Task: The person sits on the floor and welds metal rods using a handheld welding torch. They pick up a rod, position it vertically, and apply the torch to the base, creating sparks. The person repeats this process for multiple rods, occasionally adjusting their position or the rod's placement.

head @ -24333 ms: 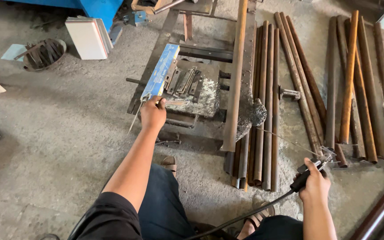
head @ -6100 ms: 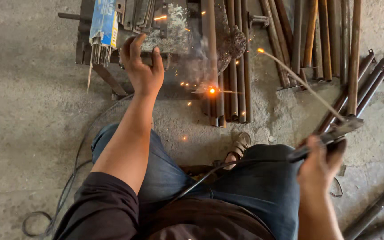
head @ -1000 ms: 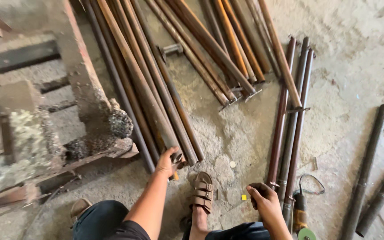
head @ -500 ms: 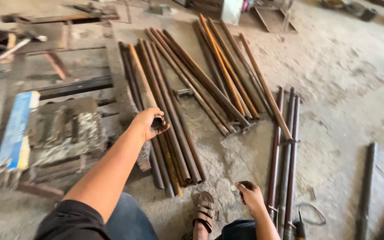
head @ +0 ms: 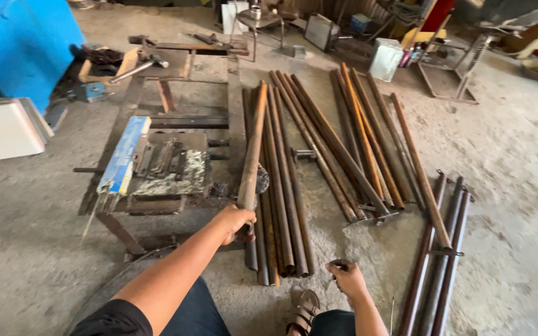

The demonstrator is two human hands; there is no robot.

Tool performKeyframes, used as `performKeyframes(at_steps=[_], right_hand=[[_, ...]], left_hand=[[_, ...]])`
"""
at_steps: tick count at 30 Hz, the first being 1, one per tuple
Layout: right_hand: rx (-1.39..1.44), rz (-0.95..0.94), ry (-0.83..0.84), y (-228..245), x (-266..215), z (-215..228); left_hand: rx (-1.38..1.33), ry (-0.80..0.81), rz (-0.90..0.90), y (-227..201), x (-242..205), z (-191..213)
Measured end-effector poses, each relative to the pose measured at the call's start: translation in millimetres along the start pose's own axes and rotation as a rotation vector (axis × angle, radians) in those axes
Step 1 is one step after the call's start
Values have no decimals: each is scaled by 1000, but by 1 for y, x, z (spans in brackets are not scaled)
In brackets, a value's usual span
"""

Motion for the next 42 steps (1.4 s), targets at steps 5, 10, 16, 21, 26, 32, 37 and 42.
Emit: performKeyframes(at_steps=[5, 10, 16, 21, 26, 32, 37, 42], right_hand=[[4, -40, 83, 17, 8, -24], [-47, -16, 119, 29, 3, -35], [-87, 30, 148, 39, 6, -51], [-147, 18, 164, 45, 9, -64], [-190, 24, 198, 44, 12, -70], [-154, 14, 242, 39, 13, -74], [-126, -25, 250, 35, 15, -74], [-101, -19, 247, 36, 12, -74]], left_hand=[[287, -100, -173, 39, 4, 45], [728, -350, -437, 78, 23, 61], [639, -437, -426, 103, 37, 26], [503, -419, -410, 97, 37, -4], [469, -446, -428, 81, 27, 2], [265, -383, -337, 65, 27, 25], [287, -403, -300, 41, 38, 49], [323, -448, -286, 26, 48, 44]])
Point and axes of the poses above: each hand's wrist, its own x-axis towards the middle knuckle, its own z-axis out of the back of the hand, y = z × x, the point moved 6 cm from there along x, towards the middle knuckle, and after that the axes turned 2 degrees about x, right-handed, at the moved point
